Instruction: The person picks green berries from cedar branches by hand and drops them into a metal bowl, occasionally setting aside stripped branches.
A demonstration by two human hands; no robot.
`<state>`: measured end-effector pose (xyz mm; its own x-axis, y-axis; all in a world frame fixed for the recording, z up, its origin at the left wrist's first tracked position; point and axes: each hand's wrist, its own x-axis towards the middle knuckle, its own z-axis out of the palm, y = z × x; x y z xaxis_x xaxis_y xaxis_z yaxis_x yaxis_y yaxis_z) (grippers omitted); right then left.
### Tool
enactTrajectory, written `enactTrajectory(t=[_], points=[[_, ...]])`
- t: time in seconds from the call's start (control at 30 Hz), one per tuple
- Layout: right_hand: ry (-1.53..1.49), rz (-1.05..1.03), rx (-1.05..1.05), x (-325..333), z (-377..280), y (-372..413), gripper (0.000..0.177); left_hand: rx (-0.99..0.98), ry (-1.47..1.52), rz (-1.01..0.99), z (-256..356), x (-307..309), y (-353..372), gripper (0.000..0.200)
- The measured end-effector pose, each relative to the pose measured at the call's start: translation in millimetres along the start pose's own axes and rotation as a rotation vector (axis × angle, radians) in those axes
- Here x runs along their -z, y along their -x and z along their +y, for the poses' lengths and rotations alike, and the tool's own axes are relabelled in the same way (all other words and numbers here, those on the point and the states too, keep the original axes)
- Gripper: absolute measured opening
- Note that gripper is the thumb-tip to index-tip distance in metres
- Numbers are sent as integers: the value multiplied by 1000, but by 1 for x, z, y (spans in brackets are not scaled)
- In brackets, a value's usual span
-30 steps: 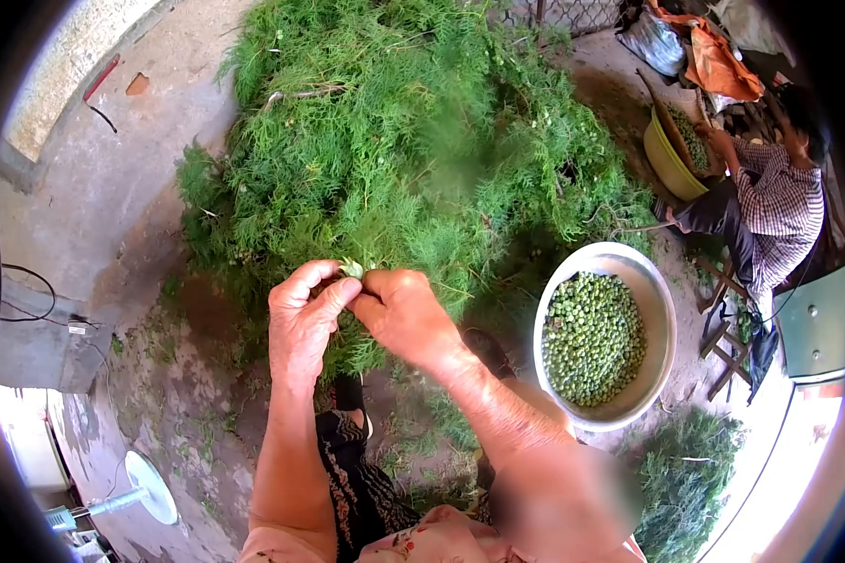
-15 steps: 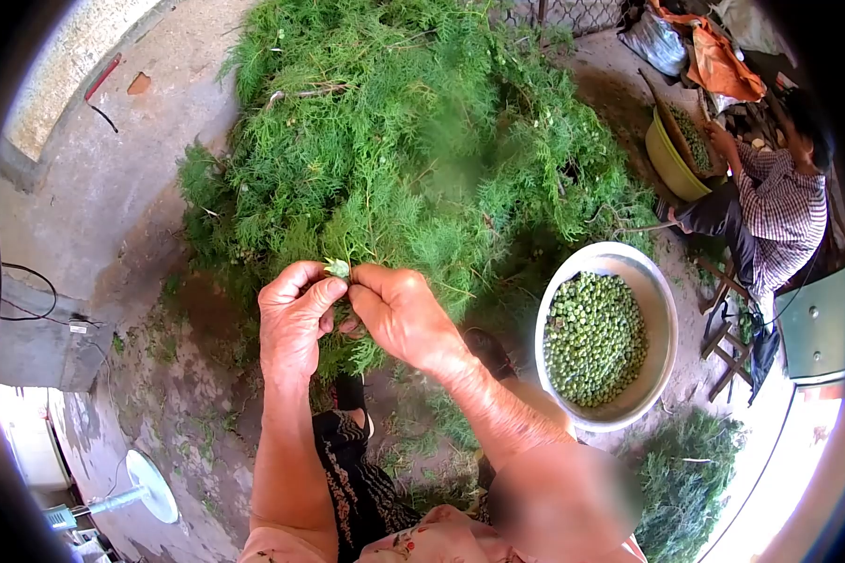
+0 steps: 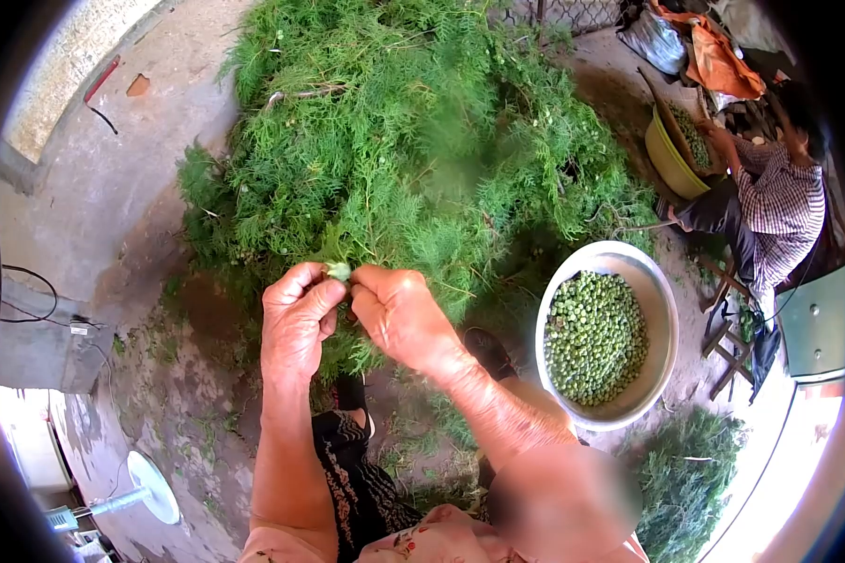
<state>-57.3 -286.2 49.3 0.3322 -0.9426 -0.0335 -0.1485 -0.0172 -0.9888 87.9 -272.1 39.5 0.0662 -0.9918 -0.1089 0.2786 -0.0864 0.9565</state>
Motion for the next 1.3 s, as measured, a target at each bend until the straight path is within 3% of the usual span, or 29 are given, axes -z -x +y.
enactTrajectory(t=[0.1,0.17,0.27,0.47,0.6,0.77,0.9,1.03,1.13,1.23,1.3], points=[[-77,15,-72,1,5,-2,13,75,155,-97,0,7,2,16],[-99,12,-130,0,8,-3,14,73,298,-35,-1,5,1,16],[-157,-7,-93,-4,7,-5,16,84,439,-14,0,7,0,18],[97,116,73,-4,4,-6,10,129,554,102,0,6,-3,19],[168,172,199,-12,2,-4,8,38,142,93,2,-7,1,11],[197,118,126,-9,-3,2,10,48,97,46,2,-8,1,12],[-92,99,-136,-3,-1,-3,18,63,500,-81,0,5,-2,15],[-424,168,-175,4,4,-10,22,89,977,-139,-2,16,-5,22],[-695,286,-284,8,-3,-9,22,39,879,-27,11,11,-2,19],[-876,258,-315,13,6,-13,22,29,876,-33,2,18,-3,18],[-963,256,-304,13,9,-13,21,90,722,87,2,15,-3,12]])
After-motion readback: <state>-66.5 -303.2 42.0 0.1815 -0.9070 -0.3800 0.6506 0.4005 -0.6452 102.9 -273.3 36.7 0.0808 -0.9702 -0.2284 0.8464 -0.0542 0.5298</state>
